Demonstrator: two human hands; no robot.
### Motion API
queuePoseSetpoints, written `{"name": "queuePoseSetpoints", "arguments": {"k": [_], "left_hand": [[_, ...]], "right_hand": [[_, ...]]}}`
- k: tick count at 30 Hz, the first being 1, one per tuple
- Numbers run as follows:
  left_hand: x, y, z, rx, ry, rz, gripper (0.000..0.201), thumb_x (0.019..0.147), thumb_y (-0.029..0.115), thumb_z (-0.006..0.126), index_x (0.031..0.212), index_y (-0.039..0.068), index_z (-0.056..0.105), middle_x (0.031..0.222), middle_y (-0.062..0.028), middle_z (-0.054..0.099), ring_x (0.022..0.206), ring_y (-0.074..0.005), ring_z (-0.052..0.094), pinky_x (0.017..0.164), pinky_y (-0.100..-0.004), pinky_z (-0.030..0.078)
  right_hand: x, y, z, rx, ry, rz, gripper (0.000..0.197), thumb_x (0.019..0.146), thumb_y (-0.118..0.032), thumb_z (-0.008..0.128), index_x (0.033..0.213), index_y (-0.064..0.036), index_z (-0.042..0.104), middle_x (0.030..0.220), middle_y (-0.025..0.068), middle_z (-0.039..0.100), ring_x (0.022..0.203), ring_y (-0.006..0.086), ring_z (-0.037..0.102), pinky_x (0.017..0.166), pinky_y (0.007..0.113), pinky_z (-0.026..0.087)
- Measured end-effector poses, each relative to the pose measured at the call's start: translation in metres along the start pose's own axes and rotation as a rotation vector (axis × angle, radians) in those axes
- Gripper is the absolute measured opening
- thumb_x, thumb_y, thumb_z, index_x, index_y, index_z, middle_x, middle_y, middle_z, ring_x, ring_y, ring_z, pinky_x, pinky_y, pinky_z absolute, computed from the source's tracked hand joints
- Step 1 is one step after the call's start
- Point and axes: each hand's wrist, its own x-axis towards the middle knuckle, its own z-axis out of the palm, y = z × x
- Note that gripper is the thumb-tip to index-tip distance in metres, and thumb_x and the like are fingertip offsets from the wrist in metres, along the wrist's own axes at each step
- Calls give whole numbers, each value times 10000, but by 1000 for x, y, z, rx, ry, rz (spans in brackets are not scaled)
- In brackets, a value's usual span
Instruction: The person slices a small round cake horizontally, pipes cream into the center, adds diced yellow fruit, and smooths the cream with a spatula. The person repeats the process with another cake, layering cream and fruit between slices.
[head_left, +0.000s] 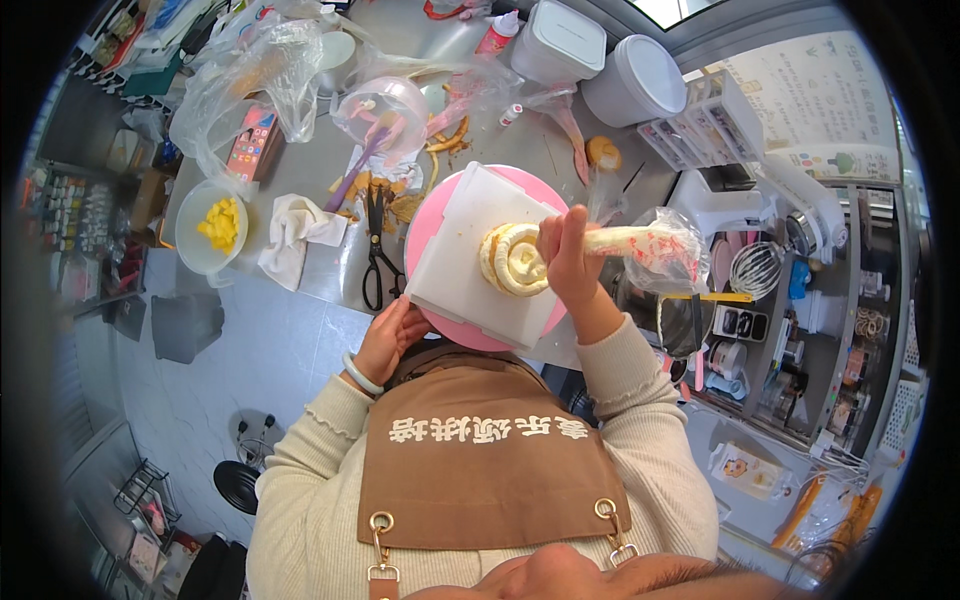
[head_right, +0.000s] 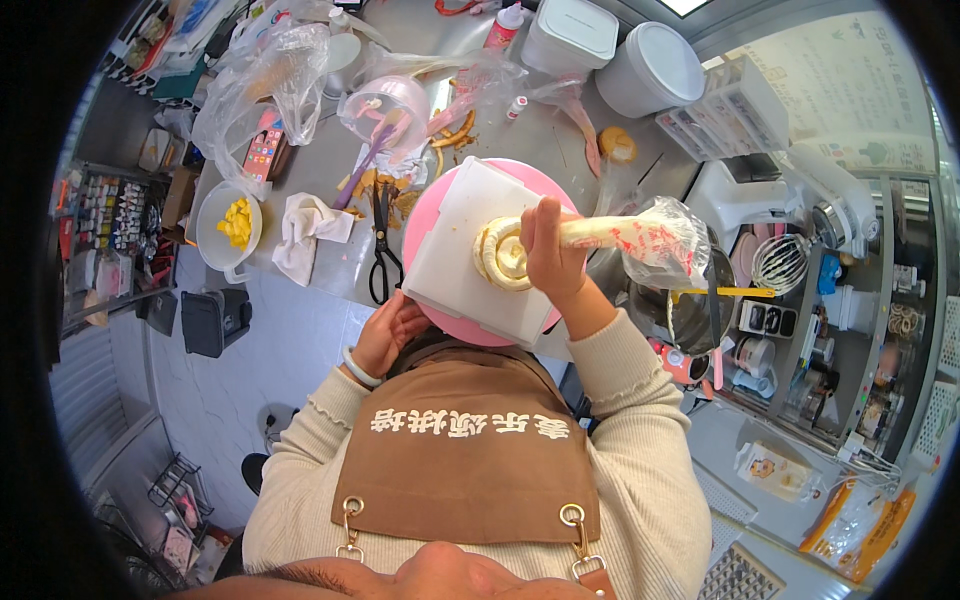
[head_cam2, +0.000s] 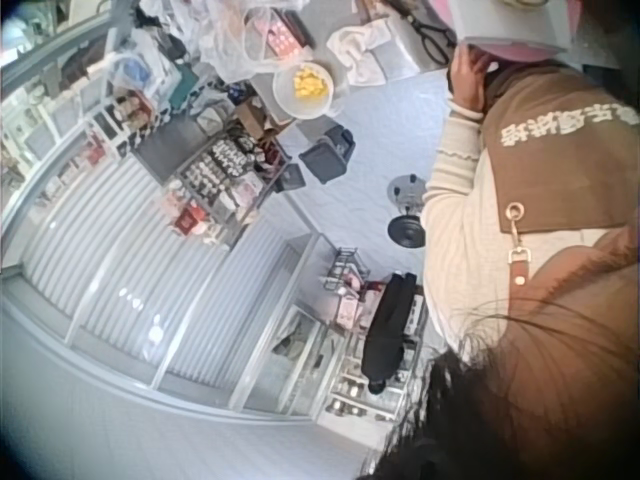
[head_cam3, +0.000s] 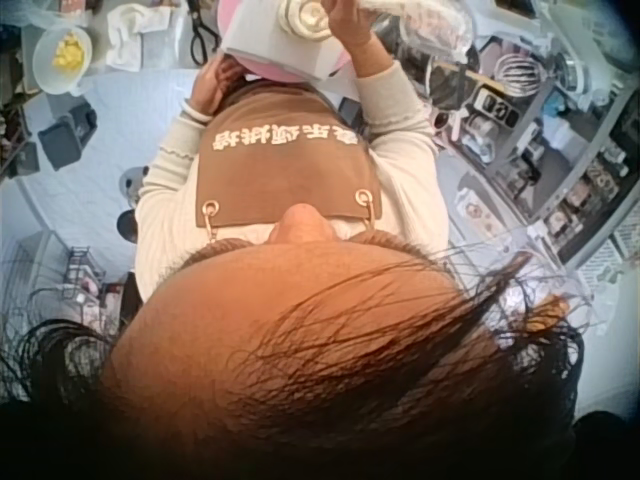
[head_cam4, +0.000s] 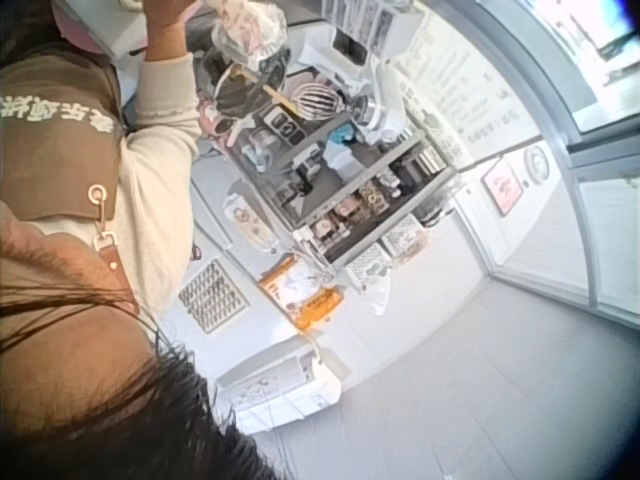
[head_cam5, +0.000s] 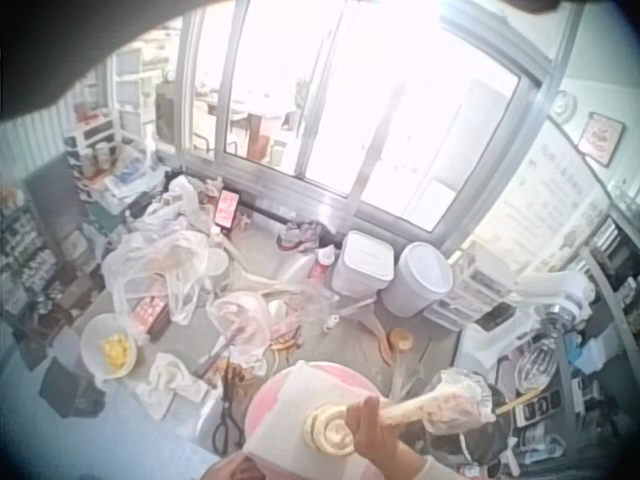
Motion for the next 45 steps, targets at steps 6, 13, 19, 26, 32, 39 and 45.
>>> {"name": "queuePoseSetpoints", "arguments": {"k": [6,13,19,26,32,39,45], "left_hand": [[0,3,-4,44,0,7,480,1140,395,391,1428,34,525,1323,-171,668,1179,-263,660,1071,-414,497],[4,7,-14,83,-33,1,503,1138,422,378,1432,35,511,1326,-178,669,1193,-282,664,1068,-437,507],[5,13,-27,105,-25,-4,479,1131,438,394,1406,61,505,1321,-202,661,1220,-324,657,1092,-463,505],[39,61,-28,166,27,149,548,1127,469,403,1446,40,522,1325,-95,659,1207,-214,636,1032,-368,506],[67,87,-24,324,-34,144,360,1119,204,480,1416,21,568,1231,-52,712,1011,-131,694,858,-284,553],[28,31,-21,450,-14,-24,334,1064,129,531,1361,3,616,1188,-70,728,1044,-192,711,932,-333,575],[36,51,-26,88,74,339,456,1045,159,452,1475,8,448,1326,-156,669,1157,-283,689,1050,-427,533]], "right_hand": [[18,-21,-44,117,-22,-1,683,1127,-546,279,626,-96,399,574,15,376,525,146,377,519,323,322],[24,67,-155,-663,75,770,699,1069,-560,434,803,38,679,643,172,658,540,277,652,570,403,512],[-29,126,-142,-1023,-54,739,445,996,-408,617,1132,2,727,1138,250,725,1025,422,696,908,508,551],[-112,20,-274,-1281,461,181,280,943,-164,665,1206,-69,671,1157,159,664,1125,362,630,953,467,519],[-178,62,-342,-1219,105,608,633,907,-153,751,1495,-282,554,1269,136,659,1138,362,643,940,456,533],[-163,-21,-272,-954,177,115,500,962,-25,666,1434,-188,636,1077,112,653,982,296,651,847,357,527],[-128,-93,-154,-1199,-167,-159,544,778,25,709,1287,-168,726,1032,85,592,903,265,608,788,372,526]]}}
